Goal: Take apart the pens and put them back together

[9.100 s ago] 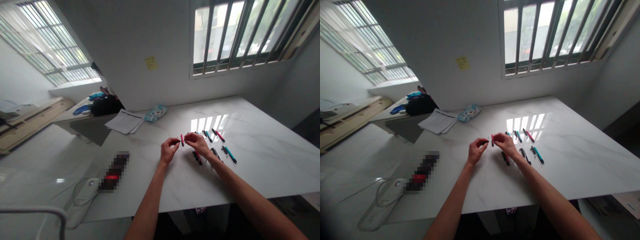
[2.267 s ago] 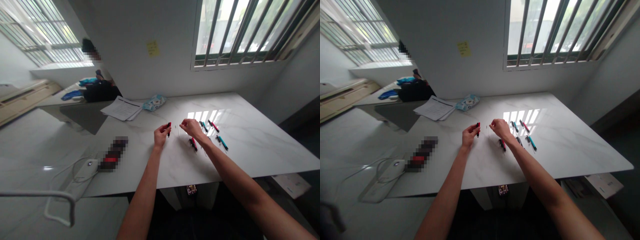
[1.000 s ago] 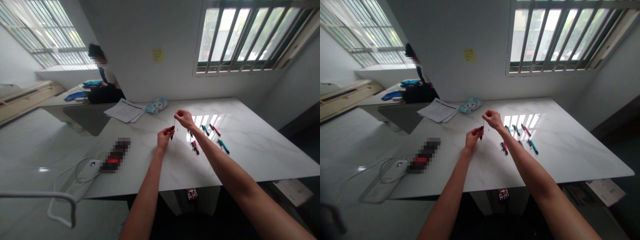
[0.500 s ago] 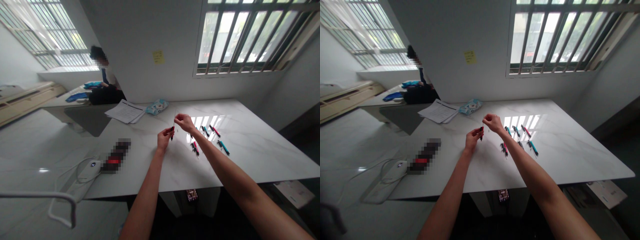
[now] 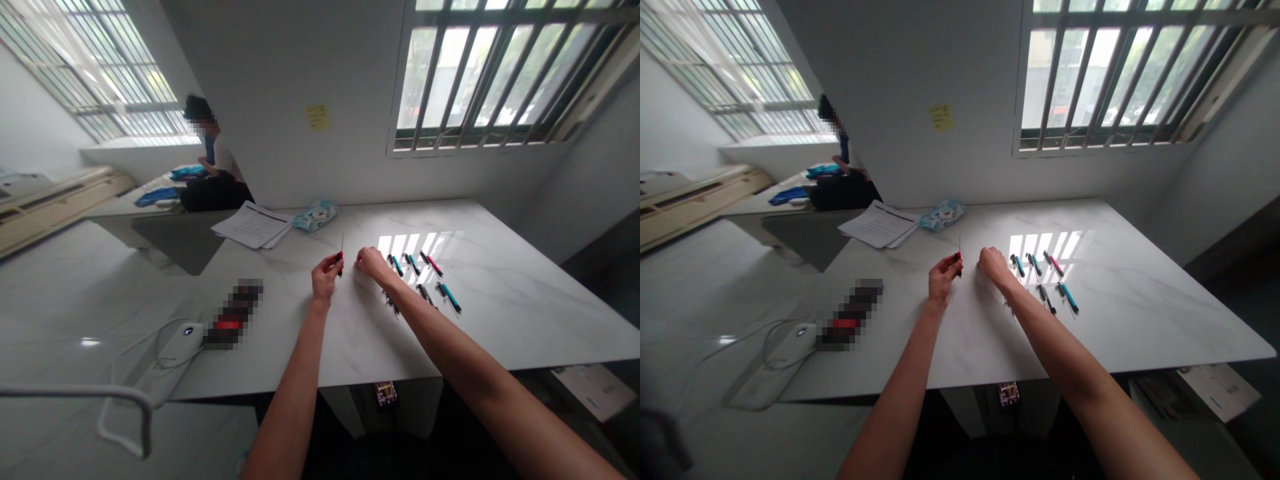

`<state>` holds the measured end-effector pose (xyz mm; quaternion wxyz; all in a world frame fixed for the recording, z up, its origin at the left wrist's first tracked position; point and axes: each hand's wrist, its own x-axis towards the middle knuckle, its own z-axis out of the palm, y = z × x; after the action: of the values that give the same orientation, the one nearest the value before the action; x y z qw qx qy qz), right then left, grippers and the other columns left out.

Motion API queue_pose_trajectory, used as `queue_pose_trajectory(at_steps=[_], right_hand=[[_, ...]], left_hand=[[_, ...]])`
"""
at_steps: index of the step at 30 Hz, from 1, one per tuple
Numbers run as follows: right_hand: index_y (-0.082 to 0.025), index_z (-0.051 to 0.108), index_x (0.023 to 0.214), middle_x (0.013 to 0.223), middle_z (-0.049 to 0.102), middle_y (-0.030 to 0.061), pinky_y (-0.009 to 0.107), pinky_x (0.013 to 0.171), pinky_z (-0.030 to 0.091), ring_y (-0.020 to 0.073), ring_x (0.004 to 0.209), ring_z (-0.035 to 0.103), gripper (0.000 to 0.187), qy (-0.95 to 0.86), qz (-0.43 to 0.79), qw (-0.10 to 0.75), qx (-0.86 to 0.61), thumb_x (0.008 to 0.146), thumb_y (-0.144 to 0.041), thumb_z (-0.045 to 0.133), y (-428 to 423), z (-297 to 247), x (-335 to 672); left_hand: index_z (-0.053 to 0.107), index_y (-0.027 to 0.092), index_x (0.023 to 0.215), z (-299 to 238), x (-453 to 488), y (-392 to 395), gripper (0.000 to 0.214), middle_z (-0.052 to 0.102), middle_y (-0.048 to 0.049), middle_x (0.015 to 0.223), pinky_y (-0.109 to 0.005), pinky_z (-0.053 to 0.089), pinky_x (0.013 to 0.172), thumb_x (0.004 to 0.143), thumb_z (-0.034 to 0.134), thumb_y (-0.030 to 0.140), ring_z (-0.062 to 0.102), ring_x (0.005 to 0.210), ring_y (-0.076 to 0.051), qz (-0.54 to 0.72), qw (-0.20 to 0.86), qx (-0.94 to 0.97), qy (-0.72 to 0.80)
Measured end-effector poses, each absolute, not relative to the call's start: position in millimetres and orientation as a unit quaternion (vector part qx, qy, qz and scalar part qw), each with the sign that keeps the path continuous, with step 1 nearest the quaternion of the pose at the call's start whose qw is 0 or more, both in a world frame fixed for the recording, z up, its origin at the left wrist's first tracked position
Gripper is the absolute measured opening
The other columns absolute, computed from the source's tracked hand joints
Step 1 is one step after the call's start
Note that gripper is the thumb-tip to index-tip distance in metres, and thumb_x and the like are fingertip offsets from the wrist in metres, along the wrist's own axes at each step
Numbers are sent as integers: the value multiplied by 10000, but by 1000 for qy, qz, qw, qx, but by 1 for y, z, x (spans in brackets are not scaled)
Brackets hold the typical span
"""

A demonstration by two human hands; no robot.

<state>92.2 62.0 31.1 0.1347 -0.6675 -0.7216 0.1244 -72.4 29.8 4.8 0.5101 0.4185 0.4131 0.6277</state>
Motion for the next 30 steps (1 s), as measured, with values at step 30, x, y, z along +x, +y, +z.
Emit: queue_pose_trajectory(at_steps=[30], right_hand=[[-219,730,932,902,762,34,331,814,583,192,845,721,395,-427,521,625,-394,661,-434,920,28,15,177]], left_hand=[[840,155,971,9,-62,15,373,745,-50,742,-229,366,542,678,877,382,554,603,-113,423,537,564,463]])
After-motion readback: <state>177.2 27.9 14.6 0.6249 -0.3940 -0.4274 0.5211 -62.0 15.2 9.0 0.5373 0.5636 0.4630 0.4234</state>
